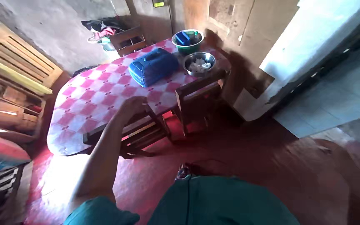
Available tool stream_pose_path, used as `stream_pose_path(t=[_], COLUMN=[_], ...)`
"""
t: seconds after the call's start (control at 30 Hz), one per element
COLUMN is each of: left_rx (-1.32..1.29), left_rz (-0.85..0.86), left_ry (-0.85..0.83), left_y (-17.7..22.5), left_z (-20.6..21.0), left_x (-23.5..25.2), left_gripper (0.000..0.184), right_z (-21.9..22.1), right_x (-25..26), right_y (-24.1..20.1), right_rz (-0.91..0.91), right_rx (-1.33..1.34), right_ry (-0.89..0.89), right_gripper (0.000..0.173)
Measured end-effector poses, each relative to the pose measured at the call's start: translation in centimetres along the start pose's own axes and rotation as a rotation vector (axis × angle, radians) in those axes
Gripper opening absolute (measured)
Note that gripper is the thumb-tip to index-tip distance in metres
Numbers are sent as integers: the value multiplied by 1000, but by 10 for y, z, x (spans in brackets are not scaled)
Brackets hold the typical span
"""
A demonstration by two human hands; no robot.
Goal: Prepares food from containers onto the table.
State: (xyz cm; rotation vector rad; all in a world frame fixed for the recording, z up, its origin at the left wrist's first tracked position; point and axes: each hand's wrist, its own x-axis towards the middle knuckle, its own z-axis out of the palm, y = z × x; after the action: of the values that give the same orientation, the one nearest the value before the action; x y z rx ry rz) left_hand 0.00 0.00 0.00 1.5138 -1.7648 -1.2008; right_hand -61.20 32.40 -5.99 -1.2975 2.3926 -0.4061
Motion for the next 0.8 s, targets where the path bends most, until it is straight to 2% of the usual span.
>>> stream_pose_path(t=[0.1, 0.17, 0.27, 0.37, 0.47, 0.57, 0.63, 0.73, 0.8], left_rx=[70, 159, 314, 391, 457, 510, 510, 516, 496], left_rz=[36, 72, 135, 196, 189, 165, 90, 52, 89], left_ry=[151, 221, 275, 268, 294, 323, 308, 283, 287], left_y=[-14, -21, -22, -40, -52, -67, -75, -85, -89], left_z=[-27, -40, -55, -64, -59, -57, -55, -65, -85], left_x=[95, 162, 267, 373, 453, 507, 530, 553, 557], left_gripper=[41, 44, 51, 53, 52, 59, 63, 39, 36], right_z=[21, 30, 35, 40, 45, 54, 60, 69, 74], right_x=[109, 152, 190, 217, 244, 268, 287, 321, 348], right_y=[-21, -63, -143, -213, -271, -319, -344, -376, -399], right_rz=[-308, -437, -556, -631, -697, -768, -835, -902, -910], right_rx=[-19, -15, -17, -32, -59, -65, -56, -3, 28], right_ry=[48, 84, 124, 119, 121, 129, 124, 67, 50], right_gripper=[43, 43, 45, 47, 45, 44, 41, 37, 36])
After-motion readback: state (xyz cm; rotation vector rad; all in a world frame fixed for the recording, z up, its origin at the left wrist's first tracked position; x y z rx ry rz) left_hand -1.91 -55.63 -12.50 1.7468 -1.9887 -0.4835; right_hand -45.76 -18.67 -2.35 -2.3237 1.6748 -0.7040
